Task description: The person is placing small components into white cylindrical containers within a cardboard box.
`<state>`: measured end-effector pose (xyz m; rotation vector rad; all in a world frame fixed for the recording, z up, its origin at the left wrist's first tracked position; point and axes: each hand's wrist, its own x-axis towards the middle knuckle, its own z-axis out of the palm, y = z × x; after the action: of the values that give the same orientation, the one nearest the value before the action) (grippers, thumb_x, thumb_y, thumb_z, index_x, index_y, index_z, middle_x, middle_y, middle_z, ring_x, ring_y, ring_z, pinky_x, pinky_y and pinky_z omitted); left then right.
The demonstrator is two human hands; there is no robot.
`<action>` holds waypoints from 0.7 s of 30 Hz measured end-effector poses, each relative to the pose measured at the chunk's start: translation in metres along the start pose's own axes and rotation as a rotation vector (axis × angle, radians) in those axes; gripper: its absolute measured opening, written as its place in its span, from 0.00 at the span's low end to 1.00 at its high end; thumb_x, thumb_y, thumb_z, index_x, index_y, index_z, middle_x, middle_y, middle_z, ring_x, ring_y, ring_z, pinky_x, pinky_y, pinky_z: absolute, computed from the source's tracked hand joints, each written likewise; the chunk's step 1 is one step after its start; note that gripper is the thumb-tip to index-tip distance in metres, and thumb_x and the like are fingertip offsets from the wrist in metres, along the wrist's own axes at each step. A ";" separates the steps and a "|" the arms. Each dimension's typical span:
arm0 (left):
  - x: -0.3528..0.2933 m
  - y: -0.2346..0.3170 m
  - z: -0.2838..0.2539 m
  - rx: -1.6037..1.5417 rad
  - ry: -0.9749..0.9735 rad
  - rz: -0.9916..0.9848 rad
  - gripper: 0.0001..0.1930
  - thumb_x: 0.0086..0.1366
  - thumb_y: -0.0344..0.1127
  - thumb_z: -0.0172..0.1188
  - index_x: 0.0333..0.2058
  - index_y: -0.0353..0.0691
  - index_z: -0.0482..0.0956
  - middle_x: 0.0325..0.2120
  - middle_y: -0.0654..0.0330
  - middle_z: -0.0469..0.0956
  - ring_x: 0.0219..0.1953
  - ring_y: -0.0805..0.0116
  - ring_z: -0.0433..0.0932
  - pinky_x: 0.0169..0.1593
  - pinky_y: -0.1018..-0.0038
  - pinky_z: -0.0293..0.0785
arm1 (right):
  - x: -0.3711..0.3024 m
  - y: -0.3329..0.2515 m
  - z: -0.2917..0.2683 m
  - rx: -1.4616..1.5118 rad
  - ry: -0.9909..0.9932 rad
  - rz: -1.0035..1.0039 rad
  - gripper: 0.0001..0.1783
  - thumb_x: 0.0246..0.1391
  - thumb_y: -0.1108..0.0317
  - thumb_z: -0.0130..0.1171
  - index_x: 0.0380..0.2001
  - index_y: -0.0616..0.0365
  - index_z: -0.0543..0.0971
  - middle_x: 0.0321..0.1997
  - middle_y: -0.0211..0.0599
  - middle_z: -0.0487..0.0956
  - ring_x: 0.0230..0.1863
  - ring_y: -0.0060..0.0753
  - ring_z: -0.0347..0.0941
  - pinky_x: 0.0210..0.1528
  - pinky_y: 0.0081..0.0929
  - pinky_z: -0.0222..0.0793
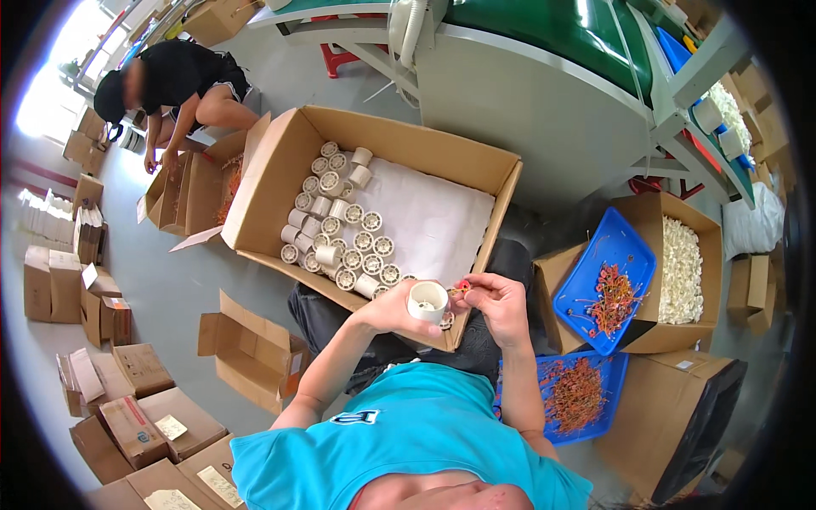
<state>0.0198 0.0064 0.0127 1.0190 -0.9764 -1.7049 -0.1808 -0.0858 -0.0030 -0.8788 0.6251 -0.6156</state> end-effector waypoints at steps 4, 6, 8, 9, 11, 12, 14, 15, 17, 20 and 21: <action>-0.005 -0.026 -0.001 -0.304 -0.093 -0.030 0.22 0.48 0.33 0.74 0.42 0.35 0.78 0.35 0.60 0.82 0.41 0.66 0.82 0.49 0.69 0.78 | -0.004 0.006 -0.003 -0.195 0.123 -0.103 0.11 0.54 0.83 0.61 0.41 0.73 0.81 0.40 0.43 0.83 0.37 0.31 0.82 0.42 0.24 0.79; -0.008 -0.025 -0.004 -0.341 -0.110 -0.029 0.22 0.48 0.32 0.74 0.42 0.36 0.77 0.33 0.61 0.81 0.38 0.67 0.82 0.46 0.70 0.78 | -0.004 0.013 -0.004 -0.518 0.252 -0.265 0.12 0.49 0.85 0.63 0.39 0.68 0.83 0.37 0.36 0.82 0.35 0.27 0.80 0.39 0.20 0.77; -0.008 -0.016 -0.011 -0.244 -0.147 -0.061 0.22 0.48 0.32 0.74 0.41 0.36 0.77 0.33 0.60 0.81 0.37 0.67 0.82 0.45 0.69 0.78 | -0.007 0.014 -0.001 -0.602 0.256 -0.273 0.12 0.48 0.84 0.63 0.38 0.66 0.84 0.36 0.37 0.82 0.35 0.26 0.80 0.39 0.20 0.77; -0.008 -0.009 -0.013 -0.144 -0.187 -0.090 0.21 0.48 0.32 0.74 0.41 0.36 0.77 0.33 0.60 0.81 0.36 0.67 0.82 0.44 0.69 0.78 | -0.008 0.014 0.001 -0.689 0.259 -0.286 0.12 0.47 0.84 0.64 0.38 0.65 0.84 0.36 0.37 0.82 0.35 0.26 0.80 0.39 0.20 0.76; -0.004 -0.002 -0.006 0.117 -0.140 -0.099 0.22 0.48 0.33 0.75 0.40 0.37 0.77 0.33 0.57 0.81 0.35 0.64 0.82 0.44 0.69 0.78 | -0.008 0.009 0.003 -0.758 0.348 -0.406 0.12 0.47 0.84 0.64 0.37 0.65 0.84 0.36 0.38 0.82 0.36 0.26 0.80 0.39 0.20 0.76; 0.002 -0.002 0.000 0.514 0.128 0.166 0.22 0.47 0.34 0.76 0.40 0.37 0.77 0.34 0.57 0.81 0.36 0.62 0.82 0.43 0.69 0.78 | -0.006 0.008 0.003 -0.831 0.435 -0.530 0.11 0.47 0.83 0.65 0.36 0.65 0.84 0.36 0.38 0.82 0.36 0.26 0.80 0.39 0.20 0.76; 0.013 -0.006 0.004 0.914 0.502 0.486 0.22 0.48 0.35 0.76 0.40 0.38 0.77 0.34 0.56 0.80 0.36 0.58 0.82 0.42 0.69 0.77 | -0.004 0.002 0.005 -0.733 0.573 -0.664 0.12 0.46 0.85 0.66 0.37 0.66 0.83 0.37 0.42 0.81 0.36 0.34 0.80 0.39 0.24 0.78; 0.012 -0.008 0.006 0.917 0.503 0.481 0.22 0.48 0.35 0.76 0.40 0.38 0.77 0.34 0.56 0.80 0.36 0.58 0.82 0.42 0.69 0.77 | -0.006 -0.006 0.011 -0.638 0.624 -0.729 0.13 0.45 0.85 0.66 0.37 0.67 0.83 0.37 0.44 0.81 0.36 0.38 0.80 0.39 0.26 0.78; 0.009 -0.011 0.012 0.739 0.504 0.298 0.22 0.48 0.33 0.76 0.40 0.38 0.77 0.34 0.57 0.80 0.36 0.61 0.82 0.41 0.70 0.77 | -0.010 -0.014 0.015 -0.677 0.613 -0.828 0.15 0.44 0.86 0.67 0.38 0.67 0.82 0.38 0.47 0.81 0.36 0.42 0.80 0.39 0.27 0.78; 0.012 -0.013 0.022 0.694 0.525 0.330 0.21 0.47 0.32 0.77 0.39 0.38 0.77 0.34 0.58 0.80 0.36 0.65 0.81 0.41 0.71 0.77 | -0.015 -0.017 0.029 -0.863 0.484 -0.990 0.14 0.43 0.85 0.69 0.37 0.66 0.83 0.41 0.47 0.81 0.37 0.40 0.80 0.40 0.27 0.78; 0.013 -0.014 0.024 0.676 0.529 0.333 0.21 0.47 0.31 0.77 0.39 0.39 0.77 0.35 0.60 0.80 0.36 0.67 0.81 0.42 0.71 0.76 | -0.015 -0.016 0.031 -0.894 0.439 -1.029 0.15 0.44 0.85 0.69 0.38 0.66 0.83 0.40 0.48 0.81 0.37 0.40 0.80 0.40 0.27 0.78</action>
<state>-0.0093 0.0025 0.0057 1.5319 -1.2939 -0.7597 -0.1717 -0.0674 0.0291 -1.9708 0.8404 -1.5362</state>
